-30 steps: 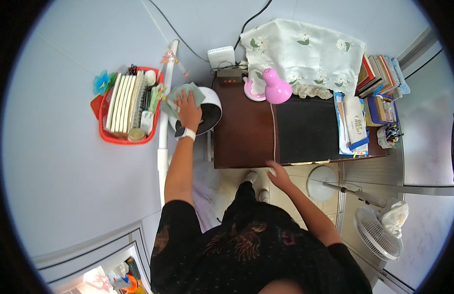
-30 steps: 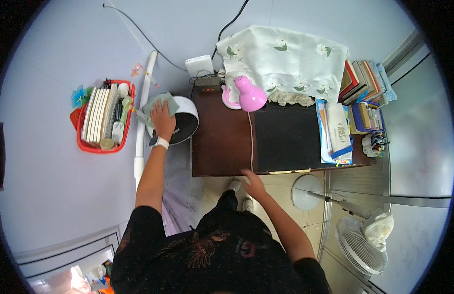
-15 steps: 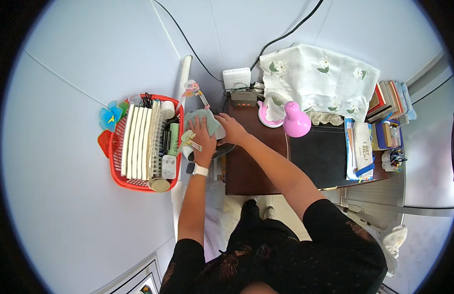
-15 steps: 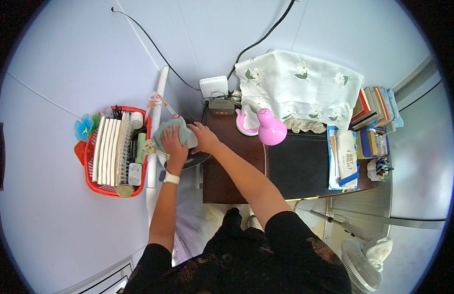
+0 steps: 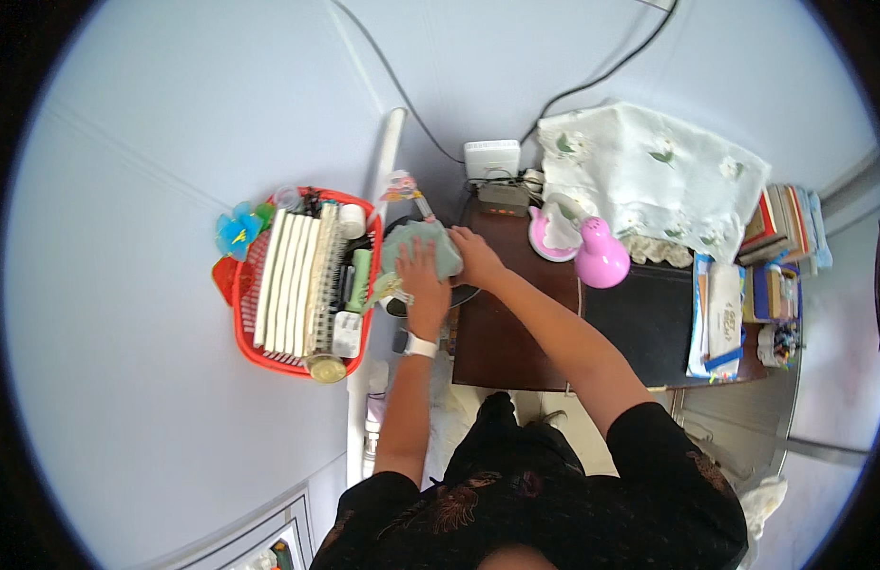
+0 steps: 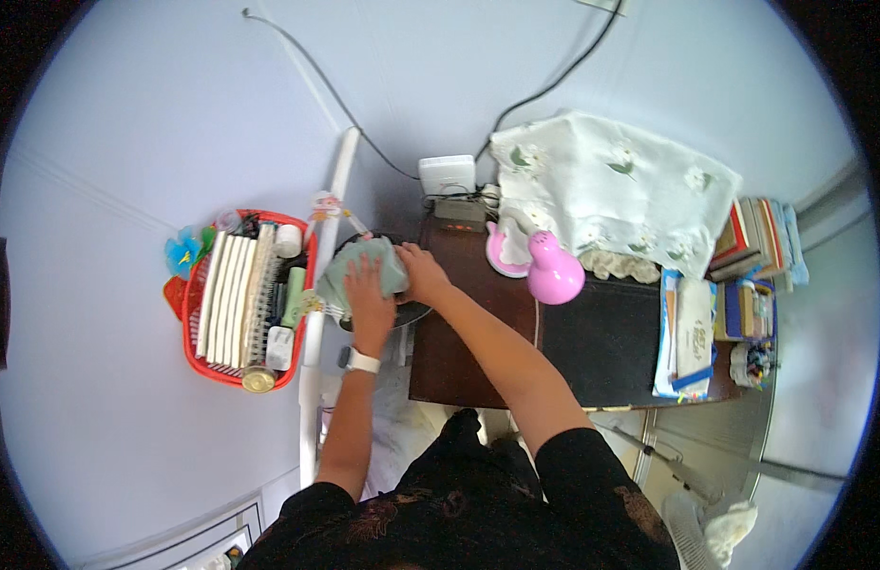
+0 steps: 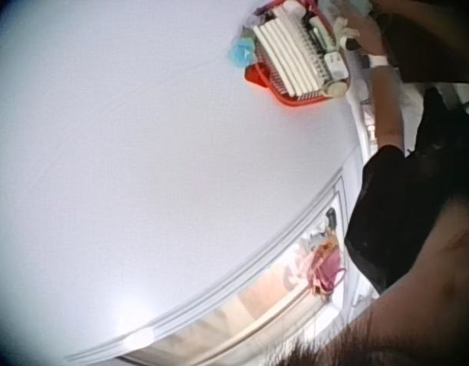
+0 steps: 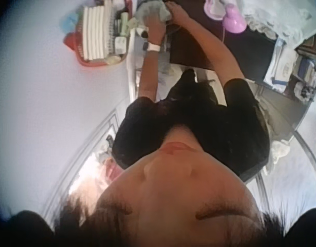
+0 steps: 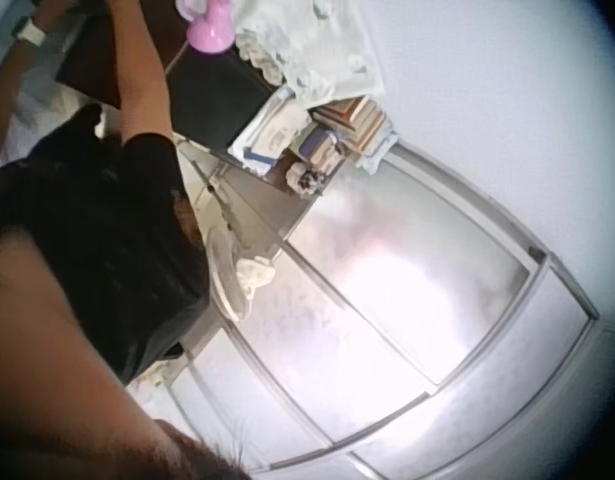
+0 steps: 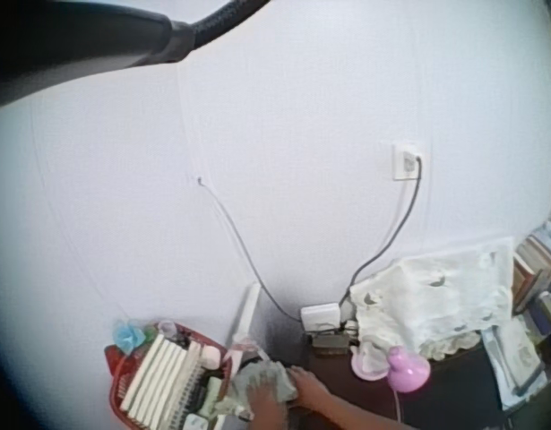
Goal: The person wipes various surfaces in a room using a green cloth. They clean a radiator, a wardrobe door, a desk, a chair, and a small table, moving items like a pink lamp and a basket to reach the surfaces underneath.
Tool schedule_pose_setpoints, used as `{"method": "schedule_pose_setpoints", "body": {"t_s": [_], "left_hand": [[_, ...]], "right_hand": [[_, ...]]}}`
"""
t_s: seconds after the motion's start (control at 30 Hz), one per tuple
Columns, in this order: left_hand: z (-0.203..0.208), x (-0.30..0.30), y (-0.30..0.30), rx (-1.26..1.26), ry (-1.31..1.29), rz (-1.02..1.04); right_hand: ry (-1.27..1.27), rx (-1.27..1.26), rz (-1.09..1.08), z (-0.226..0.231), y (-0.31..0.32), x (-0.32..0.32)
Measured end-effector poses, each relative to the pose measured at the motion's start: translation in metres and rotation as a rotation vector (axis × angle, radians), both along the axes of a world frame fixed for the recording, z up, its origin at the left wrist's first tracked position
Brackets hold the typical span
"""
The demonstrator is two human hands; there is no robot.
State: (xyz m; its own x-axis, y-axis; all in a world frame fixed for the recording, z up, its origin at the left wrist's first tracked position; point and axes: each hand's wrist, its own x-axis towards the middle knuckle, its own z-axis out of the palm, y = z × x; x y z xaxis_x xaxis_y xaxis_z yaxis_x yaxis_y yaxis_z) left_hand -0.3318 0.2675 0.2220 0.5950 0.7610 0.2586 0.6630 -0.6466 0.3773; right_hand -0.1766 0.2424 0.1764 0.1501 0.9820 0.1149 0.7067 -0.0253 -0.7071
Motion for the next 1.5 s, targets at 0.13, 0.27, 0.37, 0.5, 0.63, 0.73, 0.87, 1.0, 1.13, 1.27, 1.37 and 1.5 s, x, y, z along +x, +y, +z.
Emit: {"method": "schedule_pose_setpoints", "body": {"t_s": [0.13, 0.27, 0.37, 0.5, 0.63, 0.73, 0.87, 1.0, 1.13, 1.27, 1.37, 1.5], "left_hand": [[-0.04, -0.017, -0.091, 0.006, 0.097, -0.028], [-0.151, -0.048, -0.176, -0.24, 0.275, 0.072], [-0.186, -0.033, -0.209, -0.234, 0.339, 0.073], [-0.195, 0.017, -0.206, -0.158, 0.247, -0.144], [-0.207, 0.097, -0.16, -0.004, 0.295, -0.434], [-0.199, 0.142, -0.134, -0.079, 0.366, -0.657], [-0.187, 0.125, -0.142, -0.049, 0.41, -0.843], [-0.174, 0.055, -0.176, 0.037, 0.53, -1.002], [-0.16, 0.058, -0.177, -0.065, 0.45, -0.981], [-0.18, 0.13, -0.159, 0.018, 0.444, -0.993], [-0.179, 0.175, -0.151, 0.02, 0.408, -1.001], [-0.155, 0.209, -0.149, -0.054, 0.502, -1.1]], "right_hand": [[-0.163, 0.014, -0.008, -0.026, -0.005, 0.021], [-0.018, -0.009, 0.036, 0.006, -0.018, 0.008], [-0.14, 0.079, -0.096, 0.0, -0.041, -0.008], [-0.077, 0.214, -0.189, -0.022, -0.131, -0.036], [0.049, -0.037, -0.385, -0.037, -0.28, -0.063], [0.083, -0.291, -0.781, -0.094, -0.39, -0.089], [0.202, -0.387, -0.962, -0.107, -0.439, -0.105], [0.307, -0.294, -1.036, -0.133, -0.43, -0.106], [0.323, -0.232, -1.023, -0.122, -0.396, -0.103], [0.349, -0.174, -0.985, -0.109, -0.393, -0.113], [0.405, -0.249, -1.009, -0.093, -0.41, -0.118], [0.365, -0.232, -1.076, -0.096, -0.434, -0.121]]}}
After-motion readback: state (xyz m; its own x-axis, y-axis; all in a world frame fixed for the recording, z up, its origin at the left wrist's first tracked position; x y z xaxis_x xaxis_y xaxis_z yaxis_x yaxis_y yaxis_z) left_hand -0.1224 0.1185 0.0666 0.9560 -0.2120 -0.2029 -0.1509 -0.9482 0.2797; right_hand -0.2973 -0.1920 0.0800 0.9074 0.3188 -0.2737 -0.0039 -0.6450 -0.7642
